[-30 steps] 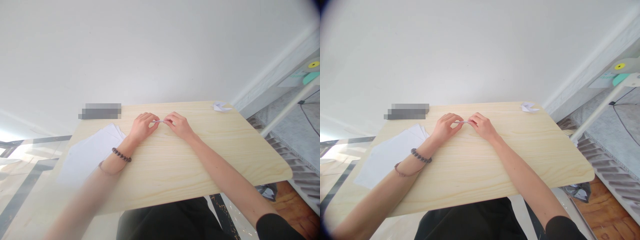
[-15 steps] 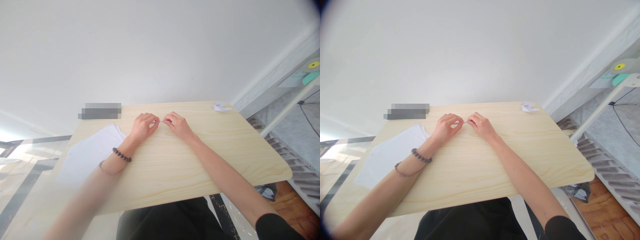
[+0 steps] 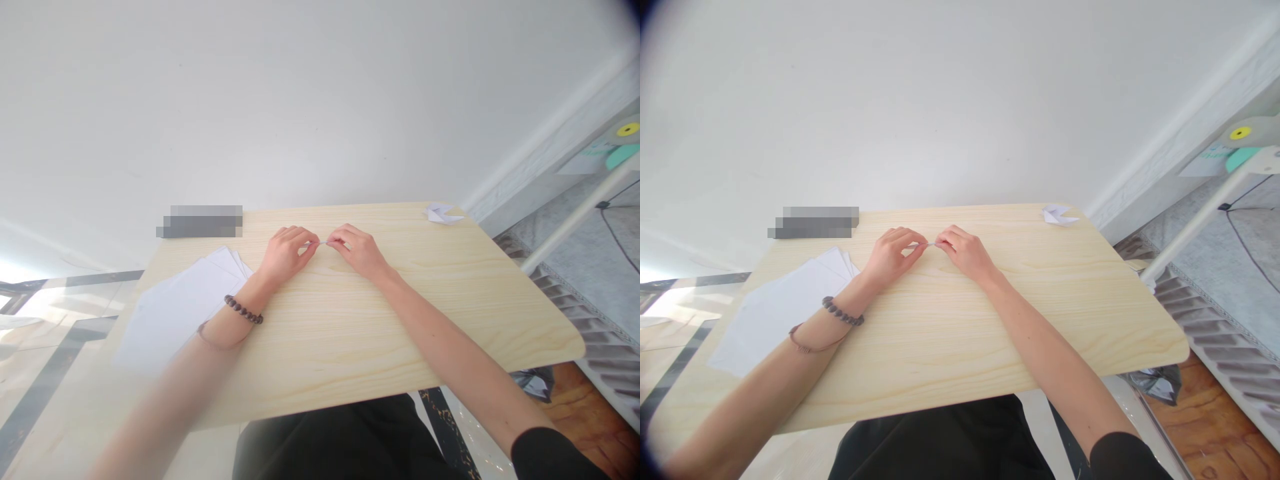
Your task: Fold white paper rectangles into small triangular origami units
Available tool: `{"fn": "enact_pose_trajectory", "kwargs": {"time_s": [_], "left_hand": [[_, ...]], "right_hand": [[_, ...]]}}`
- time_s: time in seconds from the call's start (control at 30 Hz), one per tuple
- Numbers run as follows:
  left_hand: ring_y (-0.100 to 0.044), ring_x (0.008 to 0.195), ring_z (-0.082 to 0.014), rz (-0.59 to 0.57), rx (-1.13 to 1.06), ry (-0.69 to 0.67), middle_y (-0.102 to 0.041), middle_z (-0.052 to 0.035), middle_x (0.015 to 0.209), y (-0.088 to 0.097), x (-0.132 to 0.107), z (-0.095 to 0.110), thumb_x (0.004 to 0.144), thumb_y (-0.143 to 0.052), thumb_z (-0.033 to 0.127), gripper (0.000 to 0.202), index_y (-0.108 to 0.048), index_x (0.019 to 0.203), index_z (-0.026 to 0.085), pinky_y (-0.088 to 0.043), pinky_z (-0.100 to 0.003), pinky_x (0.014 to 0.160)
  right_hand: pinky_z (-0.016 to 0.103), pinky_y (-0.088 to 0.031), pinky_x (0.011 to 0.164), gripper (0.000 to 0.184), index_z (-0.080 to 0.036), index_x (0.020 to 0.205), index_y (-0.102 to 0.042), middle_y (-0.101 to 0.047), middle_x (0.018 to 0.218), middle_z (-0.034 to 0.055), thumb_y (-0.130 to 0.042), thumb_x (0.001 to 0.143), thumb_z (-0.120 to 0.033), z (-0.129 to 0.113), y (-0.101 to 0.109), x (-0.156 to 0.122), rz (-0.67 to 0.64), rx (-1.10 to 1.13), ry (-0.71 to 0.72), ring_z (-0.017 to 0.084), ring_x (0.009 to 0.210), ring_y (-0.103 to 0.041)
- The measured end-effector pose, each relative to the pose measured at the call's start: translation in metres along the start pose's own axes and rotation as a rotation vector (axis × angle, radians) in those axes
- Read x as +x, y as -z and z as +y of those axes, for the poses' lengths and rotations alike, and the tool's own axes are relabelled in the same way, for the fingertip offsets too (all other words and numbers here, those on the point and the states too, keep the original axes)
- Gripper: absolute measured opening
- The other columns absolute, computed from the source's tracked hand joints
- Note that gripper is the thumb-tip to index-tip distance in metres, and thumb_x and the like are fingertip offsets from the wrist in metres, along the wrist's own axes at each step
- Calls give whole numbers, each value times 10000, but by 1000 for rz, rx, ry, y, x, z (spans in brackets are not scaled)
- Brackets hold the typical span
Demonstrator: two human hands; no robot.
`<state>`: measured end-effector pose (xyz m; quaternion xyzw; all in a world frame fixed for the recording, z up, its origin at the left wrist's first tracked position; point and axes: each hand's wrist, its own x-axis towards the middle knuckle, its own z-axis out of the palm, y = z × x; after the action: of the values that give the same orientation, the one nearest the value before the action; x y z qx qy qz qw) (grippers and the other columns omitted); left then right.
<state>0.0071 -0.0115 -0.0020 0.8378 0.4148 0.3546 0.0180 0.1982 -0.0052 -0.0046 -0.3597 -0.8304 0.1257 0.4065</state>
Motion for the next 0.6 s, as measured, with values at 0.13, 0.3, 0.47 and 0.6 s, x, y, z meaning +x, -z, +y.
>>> {"fn": "enact_pose_trajectory", "kwargs": {"time_s": [0.13,0.3,0.47,0.6], "left_hand": [[-584,829,-150,14,-30,75,-660,-29,888,-2,-1,-4,834,-503,301,159,-619,899,214,-434,-288,761],[-603,811,-142,-17,-90,200,-668,-17,921,-4,-2,-9,820,-519,330,186,-633,932,237,-469,-267,727],[-618,758,-137,-64,-167,239,-677,-2,933,-4,-2,-8,790,-549,338,197,-630,940,238,-481,-263,731],[-623,695,-140,-54,-121,251,-689,7,809,-2,-1,-6,805,-530,349,168,-635,863,232,-471,-254,684]], "right_hand": [[270,-444,675,148,-201,780,-594,-600,811,32,-488,840,-285,5,0,0,48,15,-50,138,739,-558],[269,-465,657,127,-193,765,-592,-590,794,22,-527,813,-291,12,-1,-2,102,63,-118,121,680,-548],[278,-491,686,135,-201,786,-582,-584,801,19,-510,816,-312,8,-2,-2,67,144,-136,128,730,-565],[275,-498,690,129,-205,804,-580,-607,832,14,-511,811,-313,4,-3,-1,13,183,-154,129,762,-578]]}}
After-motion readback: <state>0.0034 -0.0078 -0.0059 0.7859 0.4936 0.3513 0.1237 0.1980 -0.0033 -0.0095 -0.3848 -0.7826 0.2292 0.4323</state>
